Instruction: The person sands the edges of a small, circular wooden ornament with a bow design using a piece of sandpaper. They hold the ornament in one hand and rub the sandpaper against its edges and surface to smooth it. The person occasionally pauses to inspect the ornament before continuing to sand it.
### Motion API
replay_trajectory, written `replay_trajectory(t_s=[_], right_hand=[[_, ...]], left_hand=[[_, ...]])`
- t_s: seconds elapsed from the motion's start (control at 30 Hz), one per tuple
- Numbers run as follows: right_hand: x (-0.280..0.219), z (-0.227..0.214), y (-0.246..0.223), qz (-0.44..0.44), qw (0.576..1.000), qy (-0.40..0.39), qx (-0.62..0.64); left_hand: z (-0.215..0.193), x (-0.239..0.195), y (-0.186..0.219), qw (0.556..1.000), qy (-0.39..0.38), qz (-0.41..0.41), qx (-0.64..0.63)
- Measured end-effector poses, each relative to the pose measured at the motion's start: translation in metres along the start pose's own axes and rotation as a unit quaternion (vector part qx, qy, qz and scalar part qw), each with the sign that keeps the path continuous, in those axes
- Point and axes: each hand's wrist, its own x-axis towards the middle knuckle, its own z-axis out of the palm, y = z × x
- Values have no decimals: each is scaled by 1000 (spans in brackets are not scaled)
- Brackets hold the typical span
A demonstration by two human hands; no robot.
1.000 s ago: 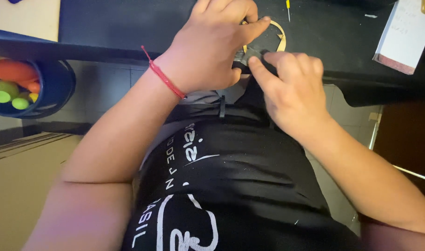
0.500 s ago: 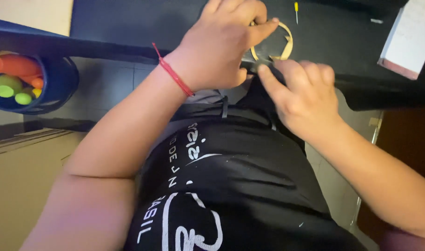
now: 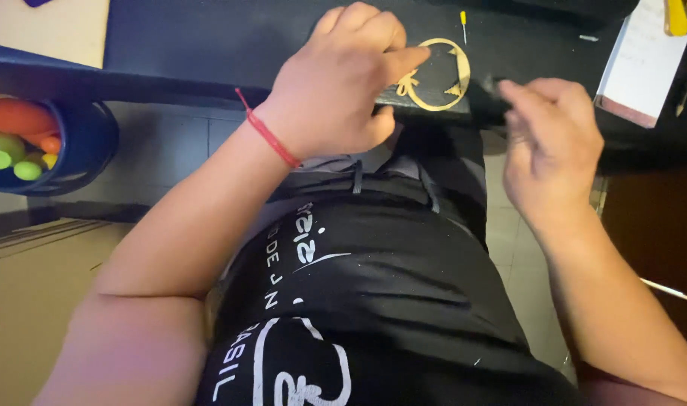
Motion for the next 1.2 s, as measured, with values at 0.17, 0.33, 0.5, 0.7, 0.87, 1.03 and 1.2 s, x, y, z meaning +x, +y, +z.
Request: replay_trajectory(t_s=[0.17, 0.33, 0.5, 0.7, 0.87, 1.03, 1.2], right_hand=[[-21, 5, -5, 94, 994, 49, 34], [-20, 14, -27, 282, 911, 107, 279], [-2, -1, -27, 150, 922, 251, 254], [19, -27, -41, -1, 970, 242, 8], [17, -17, -34, -105, 975, 194, -2], [24, -21, -38, 17, 952, 292, 92], [23, -21, -42, -27, 965, 245, 87]], left_hand=[[2, -9, -5, 997, 27, 65, 26], [3, -6, 2, 992, 52, 117, 19], [-9, 4, 25, 985, 113, 128, 33], [-14, 17, 53, 979, 141, 142, 30], [-13, 22, 65, 976, 167, 132, 40], [-17, 23, 72, 973, 184, 127, 52], [-17, 24, 76, 966, 209, 141, 51]])
